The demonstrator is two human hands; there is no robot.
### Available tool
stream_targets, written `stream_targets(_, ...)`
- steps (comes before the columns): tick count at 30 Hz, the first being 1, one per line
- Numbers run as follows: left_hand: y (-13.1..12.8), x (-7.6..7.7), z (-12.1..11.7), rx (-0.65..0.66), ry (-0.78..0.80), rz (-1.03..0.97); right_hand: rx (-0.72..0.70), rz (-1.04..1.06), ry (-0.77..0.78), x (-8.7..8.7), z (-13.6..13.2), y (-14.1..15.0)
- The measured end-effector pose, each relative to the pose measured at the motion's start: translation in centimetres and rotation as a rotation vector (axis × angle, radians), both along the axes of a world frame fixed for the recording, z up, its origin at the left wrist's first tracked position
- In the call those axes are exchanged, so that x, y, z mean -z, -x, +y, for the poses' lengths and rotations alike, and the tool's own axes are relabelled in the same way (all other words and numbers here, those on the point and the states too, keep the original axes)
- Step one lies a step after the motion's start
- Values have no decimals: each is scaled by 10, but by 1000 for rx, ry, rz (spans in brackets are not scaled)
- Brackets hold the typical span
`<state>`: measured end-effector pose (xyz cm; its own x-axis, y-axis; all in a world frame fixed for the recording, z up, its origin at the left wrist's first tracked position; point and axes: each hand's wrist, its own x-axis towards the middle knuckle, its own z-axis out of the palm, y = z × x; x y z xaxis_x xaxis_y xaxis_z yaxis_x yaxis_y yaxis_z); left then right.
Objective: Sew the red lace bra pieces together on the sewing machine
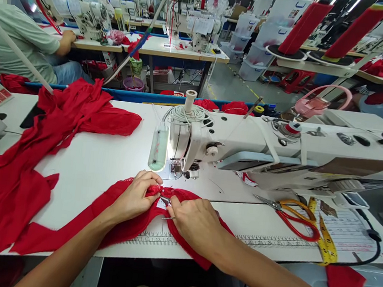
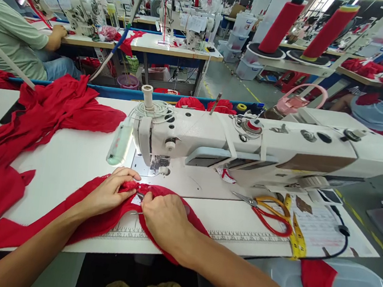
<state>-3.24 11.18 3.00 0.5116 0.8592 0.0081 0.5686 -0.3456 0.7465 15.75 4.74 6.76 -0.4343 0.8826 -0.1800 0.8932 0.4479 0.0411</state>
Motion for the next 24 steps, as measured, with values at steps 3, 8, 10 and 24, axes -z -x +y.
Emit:
stream_targets(3,0,1,0,-11,-17,-10,-6,0,2,0,1,1)
stream_targets(8,1,-2,1,-10,5,-23,-32,-75,67,-5,3,5)
stream_targets(10,1,-3,2,5,33,-26,-36,-107,106,-7,4,7)
stream_targets(24,2,-7,2,24,51,1,20,56,49,-9,0,-1)
